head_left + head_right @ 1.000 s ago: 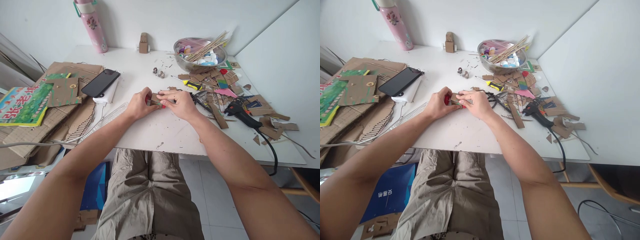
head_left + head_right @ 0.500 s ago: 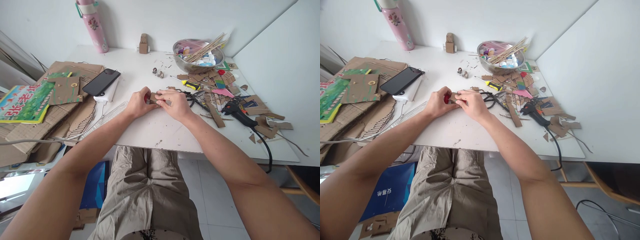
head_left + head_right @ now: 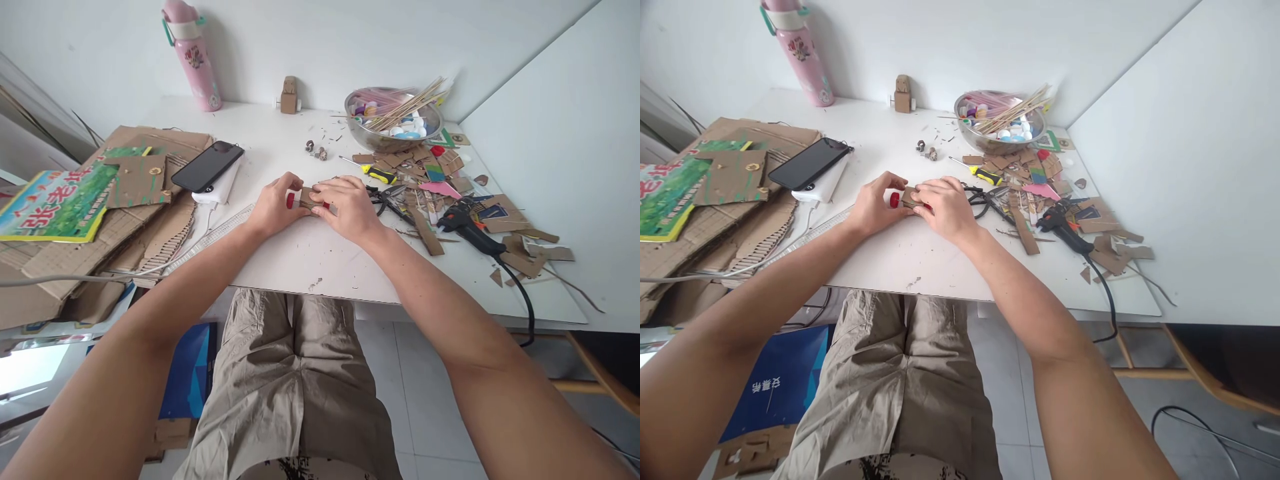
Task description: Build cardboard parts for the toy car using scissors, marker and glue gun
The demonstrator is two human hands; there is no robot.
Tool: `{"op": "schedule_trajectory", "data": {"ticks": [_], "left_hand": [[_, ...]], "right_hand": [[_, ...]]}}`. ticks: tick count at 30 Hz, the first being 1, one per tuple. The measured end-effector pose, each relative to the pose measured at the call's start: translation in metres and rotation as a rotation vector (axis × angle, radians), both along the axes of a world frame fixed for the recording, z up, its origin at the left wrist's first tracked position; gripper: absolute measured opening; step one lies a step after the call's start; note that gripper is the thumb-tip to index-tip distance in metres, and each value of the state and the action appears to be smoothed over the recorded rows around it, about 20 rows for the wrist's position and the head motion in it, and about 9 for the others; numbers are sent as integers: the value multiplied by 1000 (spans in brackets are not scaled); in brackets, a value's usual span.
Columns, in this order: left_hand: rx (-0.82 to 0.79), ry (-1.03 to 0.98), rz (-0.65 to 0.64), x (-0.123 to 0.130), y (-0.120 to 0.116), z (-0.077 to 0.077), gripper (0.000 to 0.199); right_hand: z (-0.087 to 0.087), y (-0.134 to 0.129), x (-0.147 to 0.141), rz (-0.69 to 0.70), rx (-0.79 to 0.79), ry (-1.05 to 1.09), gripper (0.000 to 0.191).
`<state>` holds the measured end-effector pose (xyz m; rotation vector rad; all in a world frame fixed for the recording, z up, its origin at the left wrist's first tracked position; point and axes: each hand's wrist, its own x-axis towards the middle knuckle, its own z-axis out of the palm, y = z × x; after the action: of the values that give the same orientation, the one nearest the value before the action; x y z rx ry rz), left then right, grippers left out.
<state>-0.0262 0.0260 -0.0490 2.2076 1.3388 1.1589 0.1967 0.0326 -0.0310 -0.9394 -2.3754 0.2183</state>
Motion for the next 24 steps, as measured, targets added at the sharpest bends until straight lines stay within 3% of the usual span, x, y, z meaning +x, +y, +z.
{"op": "schedule_trajectory", "data": {"ticks": [9,24], "left_hand": [[251,131,-176,-17,8,-11,7],[368,207,-248,-15,10,-13,8]], "right_hand": [[-3,1,0,24,-37,49,19],[0,-2,2,30,-81,40,23]]}}
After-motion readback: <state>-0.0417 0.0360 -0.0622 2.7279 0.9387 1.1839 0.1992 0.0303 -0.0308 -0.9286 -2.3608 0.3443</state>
